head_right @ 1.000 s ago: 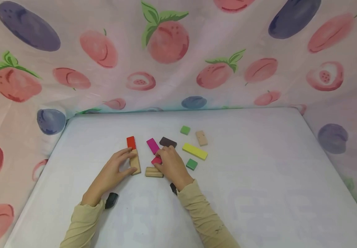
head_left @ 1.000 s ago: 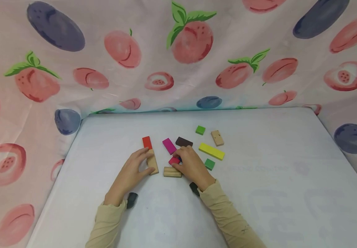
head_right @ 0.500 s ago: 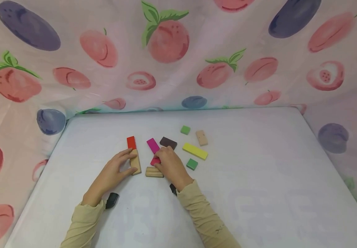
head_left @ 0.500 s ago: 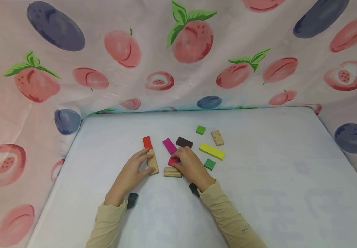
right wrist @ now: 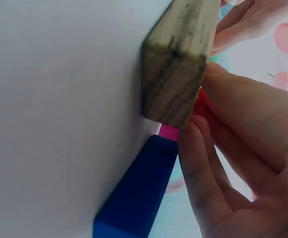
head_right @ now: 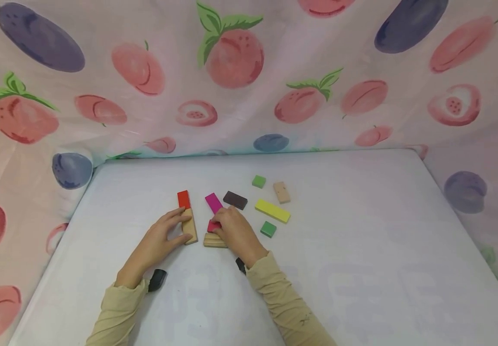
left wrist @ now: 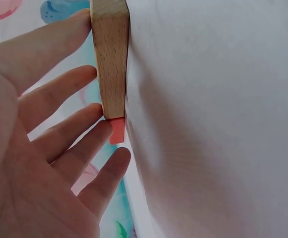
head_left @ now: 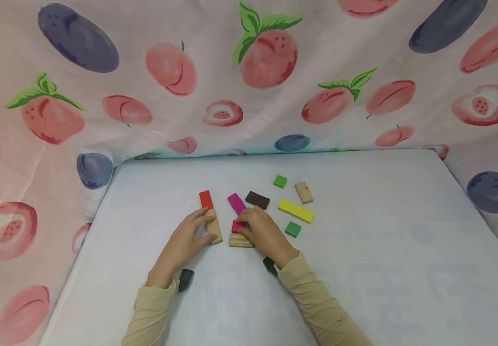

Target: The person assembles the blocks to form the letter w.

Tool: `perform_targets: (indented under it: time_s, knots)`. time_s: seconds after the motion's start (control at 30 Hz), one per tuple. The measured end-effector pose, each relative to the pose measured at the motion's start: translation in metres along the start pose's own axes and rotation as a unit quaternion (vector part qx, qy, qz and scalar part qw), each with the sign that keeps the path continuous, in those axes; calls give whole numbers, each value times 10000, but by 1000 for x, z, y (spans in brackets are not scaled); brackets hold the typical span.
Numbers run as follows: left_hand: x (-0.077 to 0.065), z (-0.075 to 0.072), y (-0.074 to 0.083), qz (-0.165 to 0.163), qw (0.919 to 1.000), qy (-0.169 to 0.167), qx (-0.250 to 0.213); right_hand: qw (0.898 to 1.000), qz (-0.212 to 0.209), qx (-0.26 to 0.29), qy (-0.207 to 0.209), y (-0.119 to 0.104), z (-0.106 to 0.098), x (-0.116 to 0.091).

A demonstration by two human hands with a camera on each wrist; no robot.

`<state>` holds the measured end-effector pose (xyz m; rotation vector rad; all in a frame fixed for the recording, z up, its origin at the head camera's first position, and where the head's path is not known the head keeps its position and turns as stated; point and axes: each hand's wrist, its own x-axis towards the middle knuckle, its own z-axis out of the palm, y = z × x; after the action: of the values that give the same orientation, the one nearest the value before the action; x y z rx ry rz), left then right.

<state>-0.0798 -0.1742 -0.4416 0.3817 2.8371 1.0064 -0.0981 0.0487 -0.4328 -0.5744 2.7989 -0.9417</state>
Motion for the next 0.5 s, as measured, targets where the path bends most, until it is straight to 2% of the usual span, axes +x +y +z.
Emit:
perform_targets:
  time_s: [0.2,0.5]
  knots:
    - [0,0,0,-10,10000,1,-13,9999,-124,118,-20,0,0,-1]
    - [1,-1,0,-44,10000,-51,-45,9989,-163,245,-376,-2,-1,-1]
